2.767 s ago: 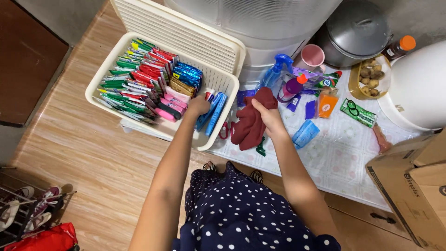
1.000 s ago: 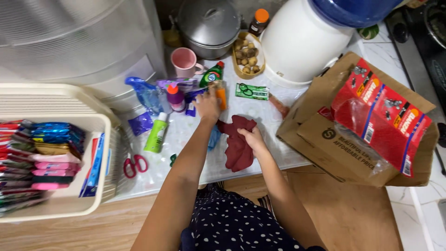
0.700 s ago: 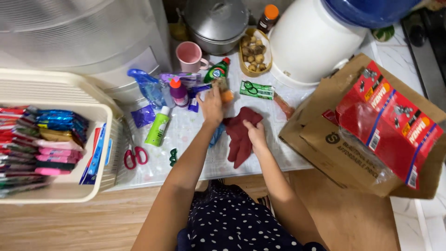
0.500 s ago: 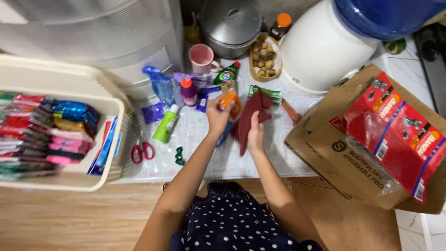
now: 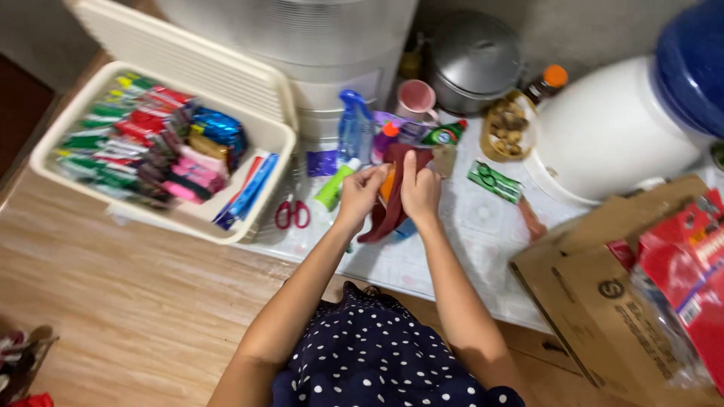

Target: The person wipes various laundry detergent bottles and packets with a red cloth and places them into a white plastic basket. The person handles items one at a time, including liquid detergents, fabric softeners, and small sachets, arranging them inside the basket.

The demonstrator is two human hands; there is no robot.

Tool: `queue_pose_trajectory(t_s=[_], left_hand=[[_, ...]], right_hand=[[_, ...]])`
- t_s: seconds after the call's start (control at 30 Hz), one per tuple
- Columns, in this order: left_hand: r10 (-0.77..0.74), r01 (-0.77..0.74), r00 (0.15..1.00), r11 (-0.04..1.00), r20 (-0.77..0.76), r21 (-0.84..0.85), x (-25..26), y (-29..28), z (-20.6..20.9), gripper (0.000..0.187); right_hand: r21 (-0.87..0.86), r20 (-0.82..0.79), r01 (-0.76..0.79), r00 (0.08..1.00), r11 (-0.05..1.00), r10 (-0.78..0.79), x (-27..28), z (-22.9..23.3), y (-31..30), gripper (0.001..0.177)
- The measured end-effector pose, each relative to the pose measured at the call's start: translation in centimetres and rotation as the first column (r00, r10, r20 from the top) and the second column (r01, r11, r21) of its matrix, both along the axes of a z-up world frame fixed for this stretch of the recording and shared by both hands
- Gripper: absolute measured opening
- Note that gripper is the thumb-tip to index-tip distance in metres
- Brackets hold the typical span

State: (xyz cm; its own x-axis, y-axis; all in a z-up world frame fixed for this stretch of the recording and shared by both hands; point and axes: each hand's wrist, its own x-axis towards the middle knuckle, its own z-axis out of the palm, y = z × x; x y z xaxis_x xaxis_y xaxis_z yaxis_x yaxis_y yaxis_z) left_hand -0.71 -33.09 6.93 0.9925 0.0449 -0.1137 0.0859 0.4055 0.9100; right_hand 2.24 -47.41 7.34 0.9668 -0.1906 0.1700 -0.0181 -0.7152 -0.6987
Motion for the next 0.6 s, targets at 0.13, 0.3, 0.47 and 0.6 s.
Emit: queue_pose_trajectory(t_s=[0.13, 0.3, 0.47, 0.6], left_hand=[[0.264, -0.267, 0.964, 0.942, -0.043, -0.204, 0.7, 3.9, -2.6, 0.022], [0.264, -0.277, 0.961, 0.921, -0.084, -0.274, -0.3, 10.7, 0.9, 0.046], [0.393, -0.472, 0.882, 0.715, 0.262, 0.516, -1.2, 13.2, 2.9, 0.042], [0.402, -0.470, 0.865, 0.859, 0.300, 0.205, -0.1, 16.6, 2.0, 0.034]], right_hand=[[0.146, -0.004, -0.255, 0.966, 0.956, 0.259, -1.3, 5.1, 5.6, 0.062], [0.171, 0.373, -0.703, 0.695, 0.690, 0.615, -3.1, 8.1, 12.6, 0.054], [0.200, 0.057, -0.315, 0.949, 0.928, 0.310, 0.2, 1.8, 16.7, 0.057], [0.895, -0.008, -0.121, 0.958, 0.429, 0.288, 0.8, 3.4, 20.3, 0.054]])
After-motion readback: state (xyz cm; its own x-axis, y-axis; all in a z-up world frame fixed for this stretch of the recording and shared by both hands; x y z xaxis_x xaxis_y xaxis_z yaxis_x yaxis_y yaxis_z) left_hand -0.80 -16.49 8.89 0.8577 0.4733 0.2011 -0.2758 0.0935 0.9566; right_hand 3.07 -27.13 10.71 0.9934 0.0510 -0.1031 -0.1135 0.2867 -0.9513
